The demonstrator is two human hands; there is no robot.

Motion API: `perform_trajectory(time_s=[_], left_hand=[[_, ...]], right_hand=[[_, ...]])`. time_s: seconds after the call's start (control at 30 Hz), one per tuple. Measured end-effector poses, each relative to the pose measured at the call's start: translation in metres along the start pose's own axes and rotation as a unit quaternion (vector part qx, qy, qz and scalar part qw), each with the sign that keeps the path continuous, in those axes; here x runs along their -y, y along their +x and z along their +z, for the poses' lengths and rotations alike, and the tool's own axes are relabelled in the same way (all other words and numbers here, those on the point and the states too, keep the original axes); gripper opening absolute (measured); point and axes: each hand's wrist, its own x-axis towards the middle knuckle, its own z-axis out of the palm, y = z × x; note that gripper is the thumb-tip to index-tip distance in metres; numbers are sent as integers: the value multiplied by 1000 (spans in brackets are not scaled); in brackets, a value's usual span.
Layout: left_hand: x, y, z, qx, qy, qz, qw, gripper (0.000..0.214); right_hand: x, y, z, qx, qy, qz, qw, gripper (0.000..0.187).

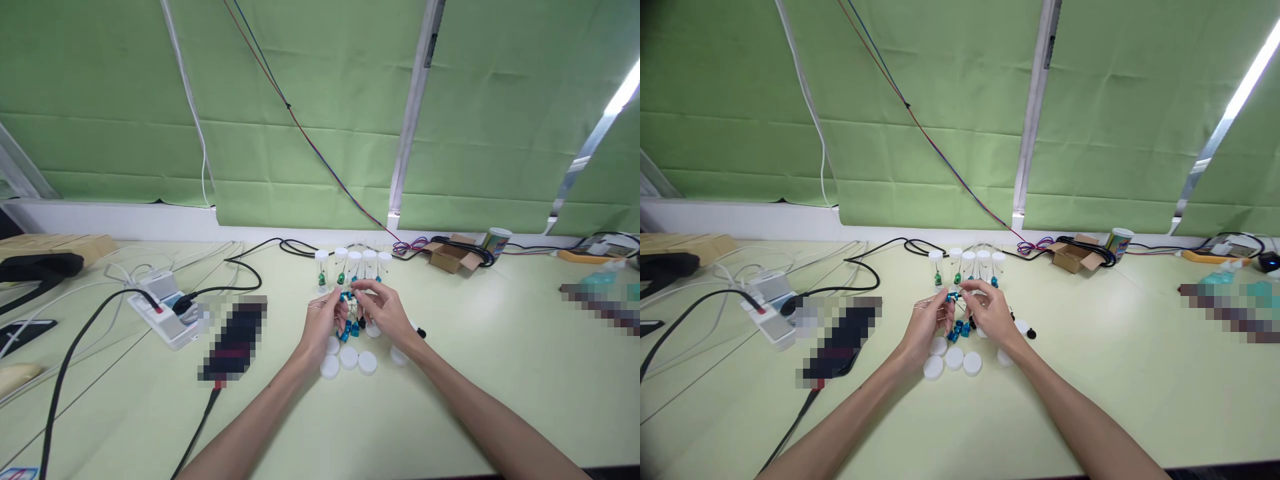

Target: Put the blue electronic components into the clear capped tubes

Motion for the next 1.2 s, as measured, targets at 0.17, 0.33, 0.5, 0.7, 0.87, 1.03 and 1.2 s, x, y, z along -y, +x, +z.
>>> perform_trajectory(time_s=[0.17, 0.33, 0.5, 0.7, 0.87, 1.03, 1.2], left_hand=[[1, 1, 1, 18, 25, 15, 999, 43], [4, 3, -1, 42, 57, 28, 997, 43], [7, 3, -2, 58, 83, 37, 994, 45], [3, 1, 1, 58, 59, 23, 996, 45], [0, 0, 0, 18, 3, 2, 1000, 42], [-1, 1, -2, -10, -33, -16, 999, 41], [-1, 0, -1, -4, -33, -19, 999, 40]], right_hand=[[4, 1, 1, -13, -7, 12, 1000, 30], [2, 2, -1, -26, -7, 33, 999, 35], [-2, 3, -3, -26, -10, 56, 998, 38], [-4, 4, -2, -33, -11, 56, 998, 42], [-1, 3, -1, -22, 4, 45, 999, 40], [0, 1, -1, 18, 11, 34, 999, 38], [-3, 1, -1, 36, 14, 29, 999, 36]])
